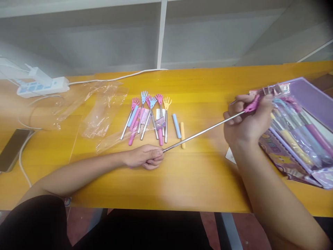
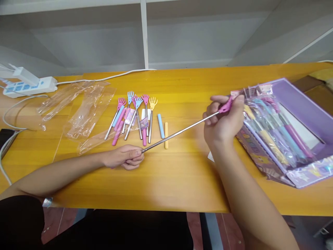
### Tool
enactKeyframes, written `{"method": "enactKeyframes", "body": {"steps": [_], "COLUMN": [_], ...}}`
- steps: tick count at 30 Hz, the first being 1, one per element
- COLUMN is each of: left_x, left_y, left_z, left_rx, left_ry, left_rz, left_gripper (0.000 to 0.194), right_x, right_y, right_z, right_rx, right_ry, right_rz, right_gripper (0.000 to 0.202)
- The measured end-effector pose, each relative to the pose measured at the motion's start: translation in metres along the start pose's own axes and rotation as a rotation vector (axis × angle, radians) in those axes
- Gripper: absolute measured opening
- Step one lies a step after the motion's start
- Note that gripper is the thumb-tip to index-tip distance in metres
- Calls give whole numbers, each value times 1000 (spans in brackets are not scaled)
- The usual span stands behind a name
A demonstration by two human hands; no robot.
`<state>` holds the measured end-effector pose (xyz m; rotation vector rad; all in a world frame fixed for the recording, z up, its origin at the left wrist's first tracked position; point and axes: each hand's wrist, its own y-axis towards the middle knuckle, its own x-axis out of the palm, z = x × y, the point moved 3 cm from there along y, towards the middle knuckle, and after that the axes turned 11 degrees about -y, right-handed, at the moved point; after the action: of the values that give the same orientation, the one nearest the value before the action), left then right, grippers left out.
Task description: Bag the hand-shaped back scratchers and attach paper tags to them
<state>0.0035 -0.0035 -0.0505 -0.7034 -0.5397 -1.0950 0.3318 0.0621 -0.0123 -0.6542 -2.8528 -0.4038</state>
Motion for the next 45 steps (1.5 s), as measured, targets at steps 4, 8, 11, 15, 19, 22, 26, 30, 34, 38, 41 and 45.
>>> {"method": "enactKeyframes", "body": {"steps": [4,8,11,15,19,22,26,30,34,38,41,45], "left_x": [1,2,3,6,10,10,8,5,5,6,5,3], "left_y": [1,1,1,1,1,2,5,4,0,-2,0,1], "left_z": [-2,-4,-4,-5,-7,-7,-5,-3,0,5,6,0], "left_rx": [34,53,70,100,98,97,83,69,3,-1,-1,-24], "left_ry": [-19,-31,-29,-19,8,11,56,94,260,400,458,496], "left_rz": [-15,-16,-8,-8,-17,-18,0,45,53,32,9,-29], "left_gripper": [47,47,46,46,48,49,48,48,49,52,51,52], "right_x": [35,61,71,83,97,97,89,84,78,75,79,83], "right_y": [-44,-82,-100,-131,-164,-169,-161,-151,-142,-136,-137,-145], "right_z": [6,5,9,18,24,25,27,27,27,28,23,20], "right_rx": [15,116,161,231,274,240,198,116,60,-6,-176,-240], "right_ry": [-33,-80,-65,-57,-96,-145,-179,-131,-49,-36,-163,-244], "right_rz": [53,-84,-127,-259,-479,-512,-571,-563,-424,-468,-741,-941], "right_gripper": [52,56,56,56,57,57,51,47,47,42,28,29]}}
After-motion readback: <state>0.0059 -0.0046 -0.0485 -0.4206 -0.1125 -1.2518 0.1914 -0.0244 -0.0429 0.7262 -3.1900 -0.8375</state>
